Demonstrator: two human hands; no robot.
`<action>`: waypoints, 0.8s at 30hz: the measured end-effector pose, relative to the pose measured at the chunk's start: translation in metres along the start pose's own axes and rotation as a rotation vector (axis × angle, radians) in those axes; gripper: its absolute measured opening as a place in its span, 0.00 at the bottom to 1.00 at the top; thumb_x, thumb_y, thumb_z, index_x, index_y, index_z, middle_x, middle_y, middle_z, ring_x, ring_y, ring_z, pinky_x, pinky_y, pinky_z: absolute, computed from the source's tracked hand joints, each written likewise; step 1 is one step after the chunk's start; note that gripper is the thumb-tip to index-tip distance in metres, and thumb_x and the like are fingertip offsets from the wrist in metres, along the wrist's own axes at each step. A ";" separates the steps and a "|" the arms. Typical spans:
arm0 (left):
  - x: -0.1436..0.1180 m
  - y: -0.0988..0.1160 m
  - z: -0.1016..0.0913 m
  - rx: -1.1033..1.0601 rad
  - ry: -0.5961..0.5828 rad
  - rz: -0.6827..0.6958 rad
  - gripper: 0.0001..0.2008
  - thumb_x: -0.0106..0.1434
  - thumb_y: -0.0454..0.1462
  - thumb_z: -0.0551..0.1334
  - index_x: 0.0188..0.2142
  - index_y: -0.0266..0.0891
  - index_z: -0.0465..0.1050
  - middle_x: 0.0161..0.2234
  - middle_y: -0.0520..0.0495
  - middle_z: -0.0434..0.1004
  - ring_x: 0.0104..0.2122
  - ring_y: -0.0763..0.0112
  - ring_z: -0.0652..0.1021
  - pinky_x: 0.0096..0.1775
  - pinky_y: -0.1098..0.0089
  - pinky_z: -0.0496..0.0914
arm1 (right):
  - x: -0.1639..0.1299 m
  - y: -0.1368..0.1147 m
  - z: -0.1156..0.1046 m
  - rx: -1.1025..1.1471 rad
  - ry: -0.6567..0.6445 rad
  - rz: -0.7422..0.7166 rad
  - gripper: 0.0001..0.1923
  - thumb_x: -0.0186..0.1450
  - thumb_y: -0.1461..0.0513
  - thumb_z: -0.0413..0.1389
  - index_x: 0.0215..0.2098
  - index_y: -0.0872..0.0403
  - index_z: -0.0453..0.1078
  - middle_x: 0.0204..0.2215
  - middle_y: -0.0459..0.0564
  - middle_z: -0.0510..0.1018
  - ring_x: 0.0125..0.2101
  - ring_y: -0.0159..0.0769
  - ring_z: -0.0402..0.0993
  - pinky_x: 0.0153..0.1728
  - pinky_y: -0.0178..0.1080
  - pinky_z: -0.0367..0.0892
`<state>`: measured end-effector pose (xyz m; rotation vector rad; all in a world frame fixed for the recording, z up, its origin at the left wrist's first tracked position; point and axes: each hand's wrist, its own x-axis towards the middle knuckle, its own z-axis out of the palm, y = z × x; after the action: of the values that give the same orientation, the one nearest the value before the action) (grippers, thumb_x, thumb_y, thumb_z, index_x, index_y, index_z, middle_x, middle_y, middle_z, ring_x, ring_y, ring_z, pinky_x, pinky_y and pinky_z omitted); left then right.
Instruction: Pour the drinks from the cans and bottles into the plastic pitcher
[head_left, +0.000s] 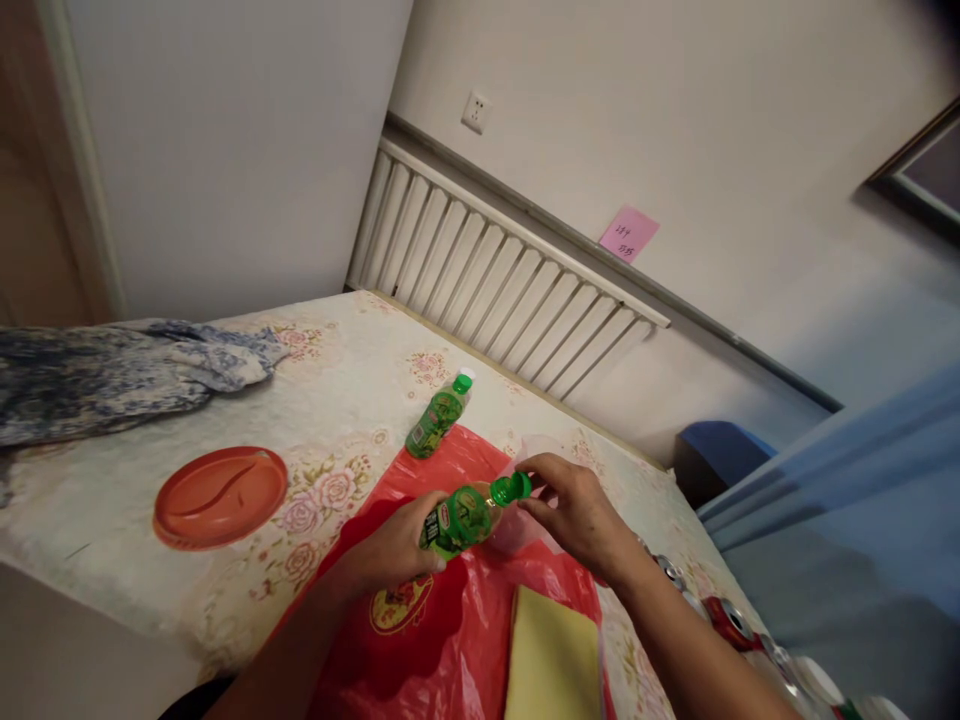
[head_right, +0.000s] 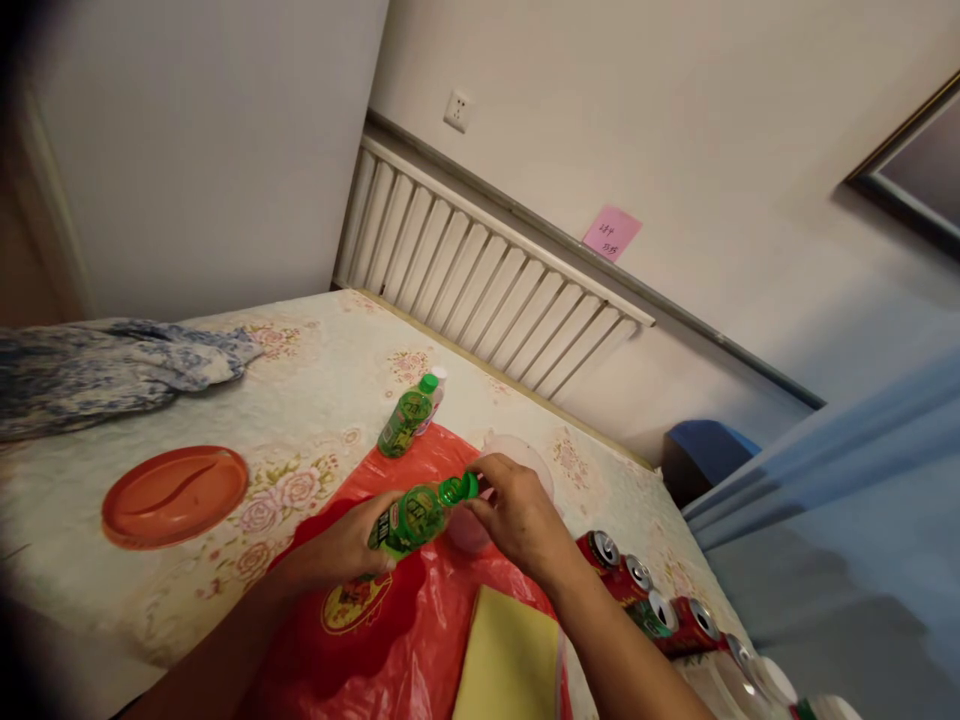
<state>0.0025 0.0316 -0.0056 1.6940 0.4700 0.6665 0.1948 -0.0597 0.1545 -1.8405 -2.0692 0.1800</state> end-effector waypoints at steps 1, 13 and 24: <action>0.000 -0.001 0.000 -0.005 -0.004 0.012 0.30 0.44 0.31 0.61 0.50 0.44 0.66 0.43 0.51 0.76 0.41 0.62 0.74 0.43 0.67 0.68 | 0.001 0.001 0.001 0.045 -0.002 -0.002 0.13 0.59 0.69 0.58 0.42 0.51 0.72 0.33 0.46 0.78 0.32 0.32 0.74 0.34 0.34 0.68; 0.002 -0.007 0.001 0.036 0.008 0.024 0.29 0.44 0.29 0.61 0.48 0.43 0.66 0.44 0.51 0.75 0.39 0.64 0.74 0.41 0.69 0.68 | 0.006 -0.006 0.000 0.099 -0.045 -0.148 0.11 0.62 0.68 0.59 0.43 0.52 0.74 0.34 0.46 0.78 0.34 0.32 0.73 0.36 0.34 0.66; 0.004 -0.012 0.003 0.037 0.017 0.072 0.29 0.45 0.33 0.61 0.50 0.41 0.66 0.43 0.50 0.76 0.40 0.64 0.74 0.43 0.68 0.69 | 0.006 -0.011 0.000 0.046 -0.072 -0.197 0.11 0.64 0.69 0.57 0.44 0.52 0.74 0.38 0.50 0.78 0.38 0.35 0.73 0.40 0.37 0.66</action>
<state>0.0074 0.0346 -0.0165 1.7480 0.4376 0.7285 0.1846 -0.0555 0.1595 -1.6131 -2.2603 0.2423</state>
